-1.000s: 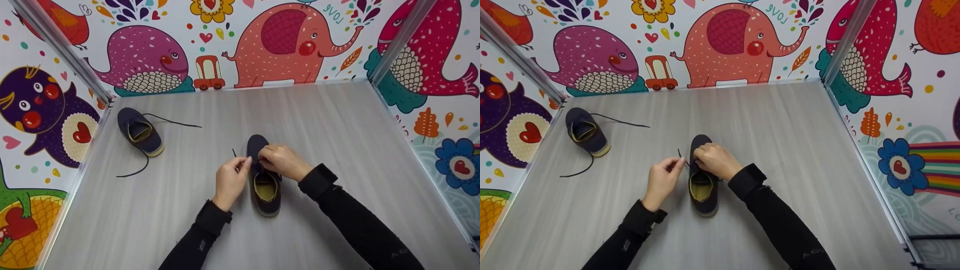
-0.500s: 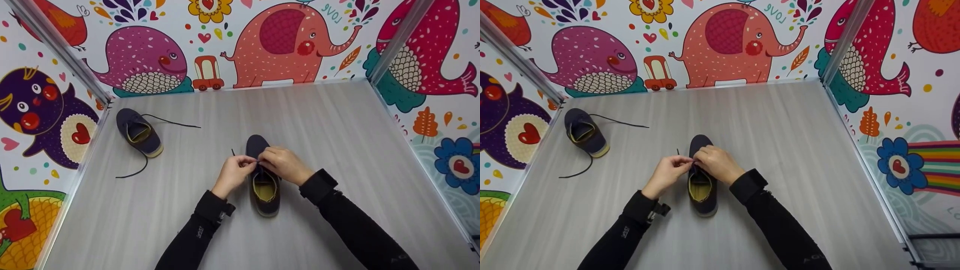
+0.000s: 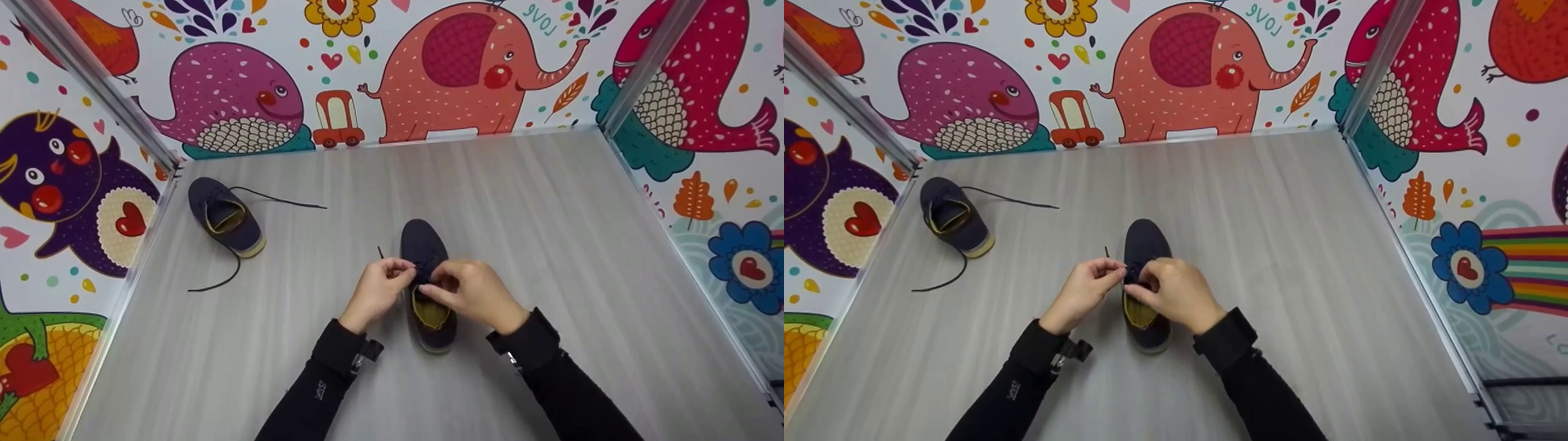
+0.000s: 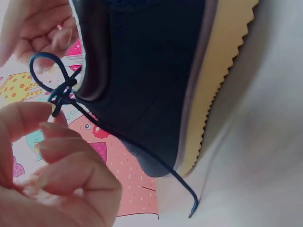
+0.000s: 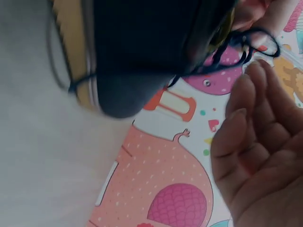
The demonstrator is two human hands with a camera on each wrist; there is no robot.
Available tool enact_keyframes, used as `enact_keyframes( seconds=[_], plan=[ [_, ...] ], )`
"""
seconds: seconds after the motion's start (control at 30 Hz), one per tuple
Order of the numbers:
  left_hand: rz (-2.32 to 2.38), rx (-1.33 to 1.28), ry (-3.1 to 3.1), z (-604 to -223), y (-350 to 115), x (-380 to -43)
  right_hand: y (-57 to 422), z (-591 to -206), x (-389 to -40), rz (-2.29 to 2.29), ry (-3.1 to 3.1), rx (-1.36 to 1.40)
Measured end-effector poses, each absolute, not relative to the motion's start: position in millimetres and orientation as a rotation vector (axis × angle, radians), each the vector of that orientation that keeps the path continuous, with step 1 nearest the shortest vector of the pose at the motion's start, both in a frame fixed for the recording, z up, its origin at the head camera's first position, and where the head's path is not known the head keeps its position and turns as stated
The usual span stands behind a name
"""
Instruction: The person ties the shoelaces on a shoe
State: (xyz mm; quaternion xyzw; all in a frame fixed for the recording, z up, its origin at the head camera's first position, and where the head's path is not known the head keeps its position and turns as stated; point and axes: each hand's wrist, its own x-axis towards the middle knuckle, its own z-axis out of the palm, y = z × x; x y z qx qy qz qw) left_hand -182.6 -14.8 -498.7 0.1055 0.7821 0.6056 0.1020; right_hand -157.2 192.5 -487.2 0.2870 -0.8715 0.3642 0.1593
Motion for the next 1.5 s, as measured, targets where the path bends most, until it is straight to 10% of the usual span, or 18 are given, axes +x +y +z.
enact_keyframes(
  seconds=[0.67,1.5],
  plan=[
    [1.746,0.209,2.567,-506.6,-31.5,-183.2,210.0,-505.6,-163.3,1.818,-2.558,0.033],
    [1.670,0.268,2.582,-508.6,-32.1,-181.8,213.7,-509.1,-169.0,1.928,-2.547,-0.044]
  ],
)
